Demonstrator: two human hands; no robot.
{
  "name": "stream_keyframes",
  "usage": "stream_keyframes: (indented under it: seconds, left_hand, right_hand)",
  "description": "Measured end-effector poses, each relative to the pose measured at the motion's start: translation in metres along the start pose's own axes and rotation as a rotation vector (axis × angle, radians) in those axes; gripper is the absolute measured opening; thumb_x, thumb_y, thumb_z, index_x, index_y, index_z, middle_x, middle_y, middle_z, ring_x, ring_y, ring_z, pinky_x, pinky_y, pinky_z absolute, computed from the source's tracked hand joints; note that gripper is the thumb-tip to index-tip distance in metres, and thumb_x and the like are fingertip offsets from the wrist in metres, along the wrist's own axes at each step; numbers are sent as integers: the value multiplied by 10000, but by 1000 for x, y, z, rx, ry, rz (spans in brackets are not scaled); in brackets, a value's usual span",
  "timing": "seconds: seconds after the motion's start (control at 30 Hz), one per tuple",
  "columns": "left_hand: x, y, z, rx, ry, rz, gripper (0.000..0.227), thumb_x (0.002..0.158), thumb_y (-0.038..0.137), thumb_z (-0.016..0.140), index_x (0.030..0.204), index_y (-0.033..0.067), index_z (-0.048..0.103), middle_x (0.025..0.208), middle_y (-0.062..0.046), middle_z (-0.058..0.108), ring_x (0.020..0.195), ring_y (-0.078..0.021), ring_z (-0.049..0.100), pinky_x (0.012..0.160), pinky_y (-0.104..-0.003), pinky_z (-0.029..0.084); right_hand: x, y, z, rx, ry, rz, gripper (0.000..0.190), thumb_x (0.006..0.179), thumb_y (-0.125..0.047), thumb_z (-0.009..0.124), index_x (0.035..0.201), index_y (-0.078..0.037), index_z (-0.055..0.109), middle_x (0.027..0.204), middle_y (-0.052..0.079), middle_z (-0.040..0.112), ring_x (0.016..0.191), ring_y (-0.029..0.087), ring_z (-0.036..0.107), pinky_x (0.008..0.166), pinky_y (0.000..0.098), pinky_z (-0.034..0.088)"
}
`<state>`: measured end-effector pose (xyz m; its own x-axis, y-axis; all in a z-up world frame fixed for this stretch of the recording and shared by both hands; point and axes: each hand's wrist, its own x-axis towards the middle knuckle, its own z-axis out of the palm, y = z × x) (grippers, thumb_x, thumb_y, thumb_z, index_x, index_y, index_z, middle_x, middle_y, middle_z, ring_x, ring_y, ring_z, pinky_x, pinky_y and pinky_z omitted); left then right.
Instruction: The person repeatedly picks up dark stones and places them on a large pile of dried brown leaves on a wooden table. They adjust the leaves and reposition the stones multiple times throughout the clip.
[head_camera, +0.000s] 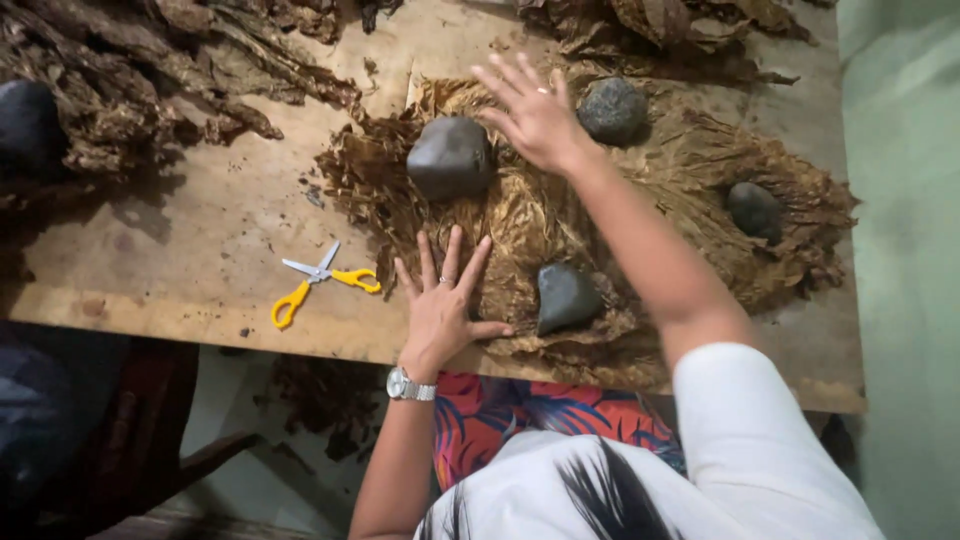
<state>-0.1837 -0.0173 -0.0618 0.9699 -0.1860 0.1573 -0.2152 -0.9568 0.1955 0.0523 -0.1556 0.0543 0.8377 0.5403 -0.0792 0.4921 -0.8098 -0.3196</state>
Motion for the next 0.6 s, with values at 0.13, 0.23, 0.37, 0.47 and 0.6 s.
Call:
stream_keyframes:
  seconds: [0.13, 0.23, 0.37, 0.47, 0.6]
  left_hand:
    - [-2, 0, -2, -37, -30, -8, 1363, 584, 944, 743, 1656, 367, 129, 1732, -62, 64, 1541, -484, -73, 1112, -796, 36]
    - [1, -2, -3, -10, -3, 6, 1360, 596, 939, 750, 1659, 366, 125, 1733, -60, 57, 1541, -489, -63, 1117, -786, 44]
    - [4, 0, 0, -42, 9, -4, 1373, 564, 908, 798, 1654, 369, 161, 1730, -45, 80, 1543, -480, -43, 1109, -780, 52]
    - [8, 0, -1, -75, 12, -10, 1383, 554, 880, 840, 1651, 381, 162, 1729, -28, 84, 1542, -474, -60, 1113, -772, 12]
    - [2, 2, -2, -92, 19, -11, 1345, 585, 884, 809, 1651, 380, 161, 1732, -23, 88, 1550, -470, -46, 1130, -768, -2]
  right_hand:
    - [42, 33, 53, 163, -163, 88, 545, 1036, -534, 281, 1526, -346, 427, 1635, 9, 356, 1548, 296, 124, 1184, 729, -21]
    - [43, 42, 51, 72, -184, 21, 572, 1042, -545, 206, 1572, -365, 322, 1670, 26, 286, 1547, 280, 126, 1182, 729, -7]
    - [53, 81, 38, 125, -94, -54, 545, 1052, -426, 481, 1566, -268, 396, 1697, 99, 186, 1547, 310, 165, 1221, 639, 86]
    - [96, 165, 39, 302, 522, -435, 446, 912, -249, 831, 1325, -150, 697, 1408, 184, 561, 1314, 354, 491, 1084, 510, 385]
    - [85, 211, 6, -95, 522, 157, 549, 872, -493, 784, 1332, -199, 723, 1520, 294, 209, 1368, 510, 216, 1104, 650, 206]
